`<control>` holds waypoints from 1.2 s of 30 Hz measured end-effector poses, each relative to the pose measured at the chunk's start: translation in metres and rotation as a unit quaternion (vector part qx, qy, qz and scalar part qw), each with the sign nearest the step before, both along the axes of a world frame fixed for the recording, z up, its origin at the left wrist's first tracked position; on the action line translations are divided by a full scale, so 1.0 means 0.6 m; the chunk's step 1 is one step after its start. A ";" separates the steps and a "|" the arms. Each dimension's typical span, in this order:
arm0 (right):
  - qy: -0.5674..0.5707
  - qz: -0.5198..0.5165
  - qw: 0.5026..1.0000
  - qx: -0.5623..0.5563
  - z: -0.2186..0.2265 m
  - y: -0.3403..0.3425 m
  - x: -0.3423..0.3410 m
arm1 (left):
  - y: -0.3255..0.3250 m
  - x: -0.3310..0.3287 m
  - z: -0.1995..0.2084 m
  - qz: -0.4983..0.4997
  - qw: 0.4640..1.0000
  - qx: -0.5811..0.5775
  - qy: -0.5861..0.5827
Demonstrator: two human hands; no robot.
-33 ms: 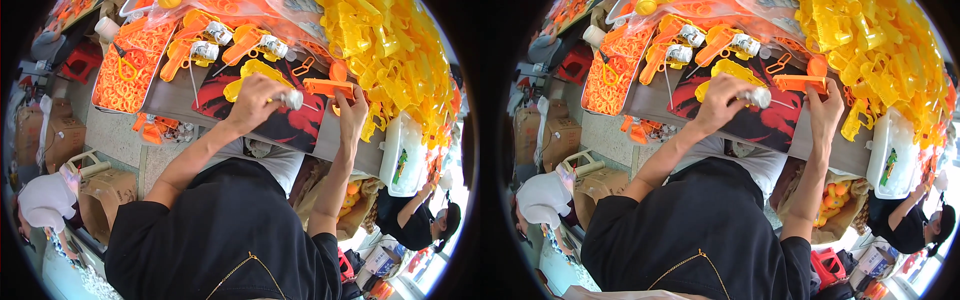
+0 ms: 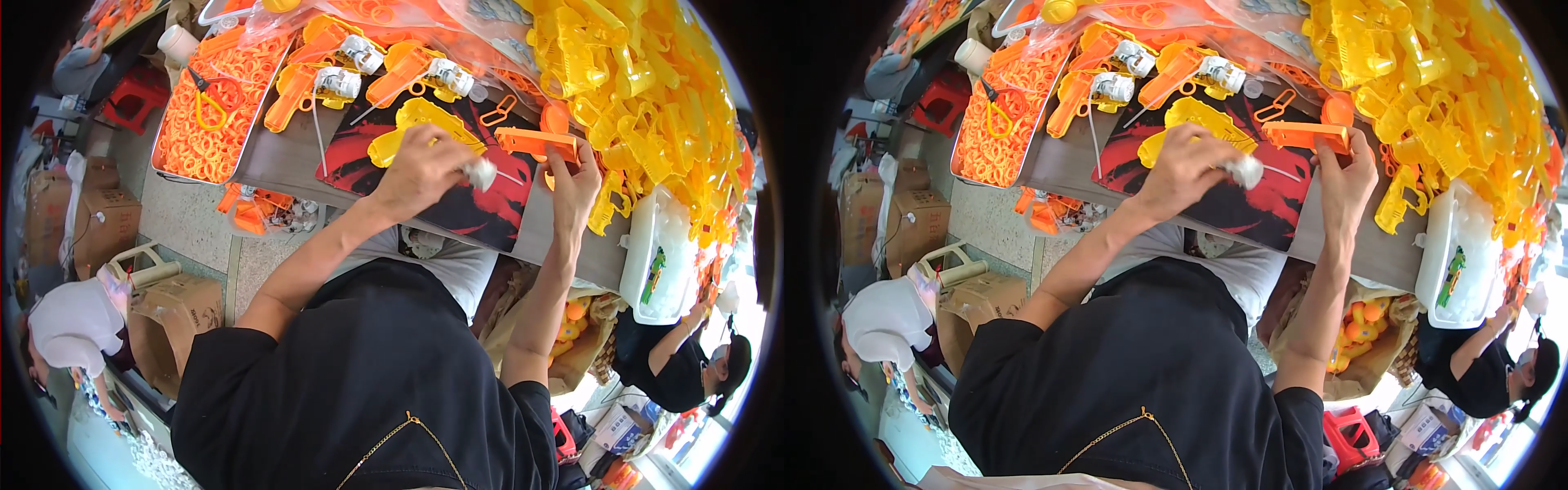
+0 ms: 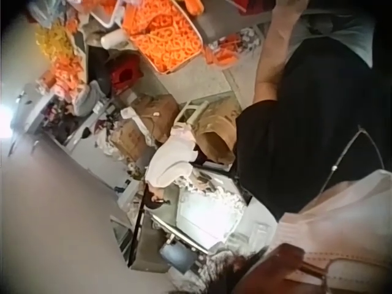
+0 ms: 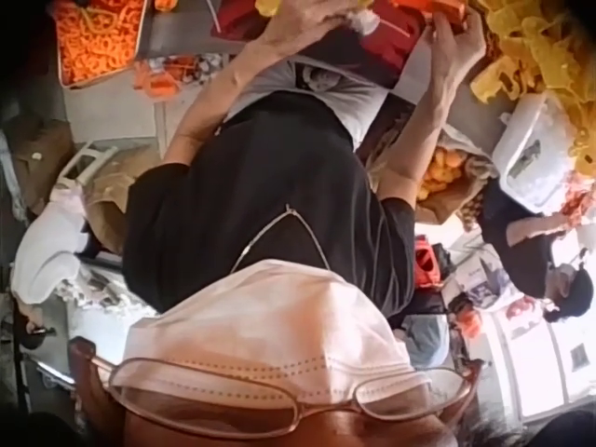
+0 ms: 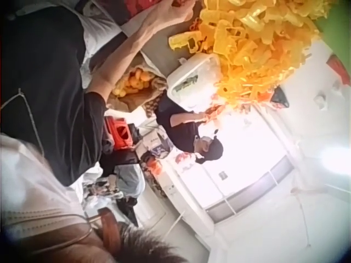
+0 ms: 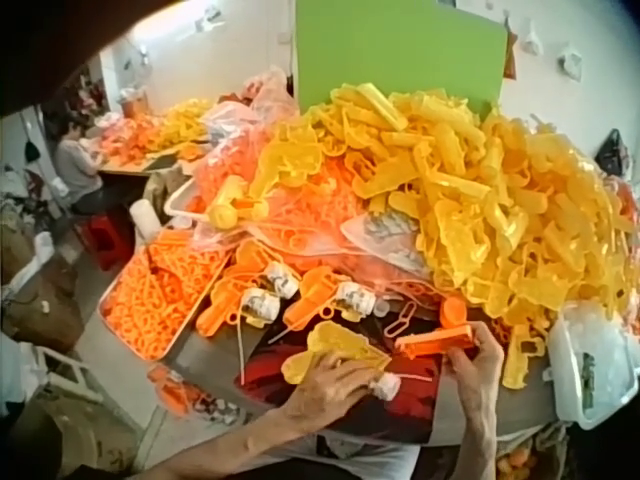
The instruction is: Assemble toy guns by applying stickers and small components at a factory workbench.
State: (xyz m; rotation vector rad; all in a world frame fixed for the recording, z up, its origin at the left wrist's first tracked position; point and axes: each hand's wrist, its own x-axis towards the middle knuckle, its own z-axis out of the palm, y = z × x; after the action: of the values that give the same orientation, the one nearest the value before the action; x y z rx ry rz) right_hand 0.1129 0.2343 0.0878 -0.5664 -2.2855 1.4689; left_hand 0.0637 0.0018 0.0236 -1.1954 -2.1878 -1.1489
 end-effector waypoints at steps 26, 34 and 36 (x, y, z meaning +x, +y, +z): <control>0.052 0.155 0.917 0.365 -0.075 -0.117 0.002 | -0.092 -0.003 -0.003 0.163 0.974 -0.074 -0.136; 0.070 0.193 0.910 0.359 -0.097 -0.145 -0.045 | -0.067 -0.006 -0.034 0.183 0.980 -0.024 -0.069; 0.063 0.198 0.910 0.360 -0.098 -0.148 -0.051 | -0.063 -0.006 -0.036 0.174 0.982 -0.024 -0.072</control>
State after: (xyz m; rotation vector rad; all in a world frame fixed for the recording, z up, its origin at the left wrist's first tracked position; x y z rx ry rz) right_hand 0.0823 0.1457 0.0292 0.2136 -2.6822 0.6488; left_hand 0.0600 -0.0362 0.0018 -0.7224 -2.4210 -1.0639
